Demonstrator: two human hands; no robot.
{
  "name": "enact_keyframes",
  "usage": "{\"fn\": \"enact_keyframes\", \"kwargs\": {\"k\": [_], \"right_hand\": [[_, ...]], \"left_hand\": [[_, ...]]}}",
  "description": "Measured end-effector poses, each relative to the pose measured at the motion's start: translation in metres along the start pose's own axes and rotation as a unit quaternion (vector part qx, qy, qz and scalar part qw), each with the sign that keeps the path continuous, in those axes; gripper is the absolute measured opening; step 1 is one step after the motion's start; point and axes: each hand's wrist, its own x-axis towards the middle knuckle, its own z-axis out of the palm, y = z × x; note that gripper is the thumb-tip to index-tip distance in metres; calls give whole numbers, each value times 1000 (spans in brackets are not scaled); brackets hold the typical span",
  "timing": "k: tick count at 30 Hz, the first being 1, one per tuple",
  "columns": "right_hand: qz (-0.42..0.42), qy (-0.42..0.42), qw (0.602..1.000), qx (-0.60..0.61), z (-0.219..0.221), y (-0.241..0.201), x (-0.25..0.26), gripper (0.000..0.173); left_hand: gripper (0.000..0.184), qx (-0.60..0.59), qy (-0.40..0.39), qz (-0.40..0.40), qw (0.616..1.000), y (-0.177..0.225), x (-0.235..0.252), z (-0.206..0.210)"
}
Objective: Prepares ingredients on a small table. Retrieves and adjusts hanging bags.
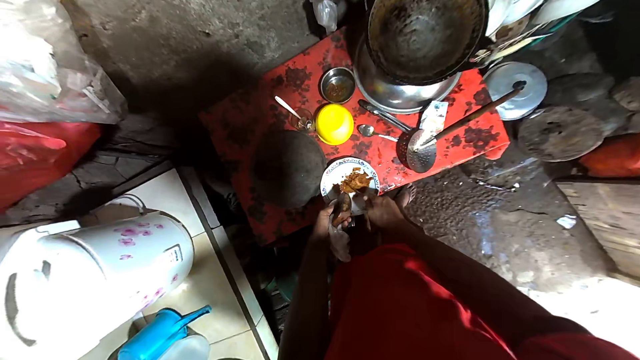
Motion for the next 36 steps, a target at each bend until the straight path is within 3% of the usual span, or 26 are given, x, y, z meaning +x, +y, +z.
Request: {"fn": "enact_keyframes", "kwargs": {"k": [5,10,16,20,26,30,36], "right_hand": [[-130,26,990,41,12,0,-34,49],[-16,-9,1000,11,0,-10,4,52],[-153,39,986,44,15,-6,-37,48],[-66,-10,998,22,2,-21,-7,49],[-153,21,988,26,14,-12,-34,51],[-64,-16,998,17,1,-15,-4,52],[-154,26,987,41,16,-10,-38,51]], "left_hand": [[42,5,10,19,1000,5,9,-6],[45,27,-23,3,999,-2,1,-2],[44,32,-15,23,999,5,4,-4],[43,33,-28,19,999,0,4,-8],[45,31,-7,26,999,5,3,-11],[44,30,-8,13,999,0,0,-9],[44,33,-14,25,999,7,6,-13]]}}
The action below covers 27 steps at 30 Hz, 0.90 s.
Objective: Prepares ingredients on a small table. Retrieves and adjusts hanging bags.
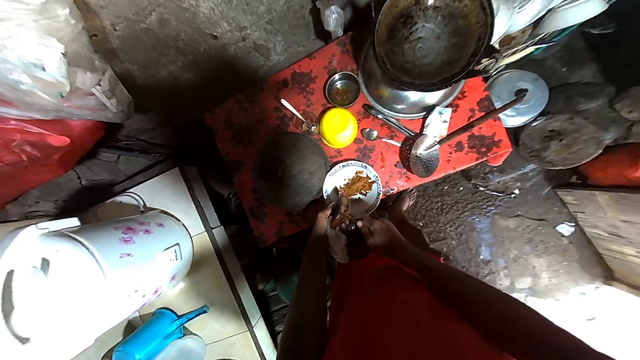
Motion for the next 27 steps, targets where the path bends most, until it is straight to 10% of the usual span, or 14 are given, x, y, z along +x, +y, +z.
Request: {"fn": "enact_keyframes", "kwargs": {"k": [14,27], "right_hand": [[69,-53,996,-10,-15,-4,33,50],[-77,-2,997,16,1,-3,12,52]], "left_hand": [[45,-31,22,-19,999,-7,-5,3],[50,-66,-14,39,997,2,-4,-13]]}}
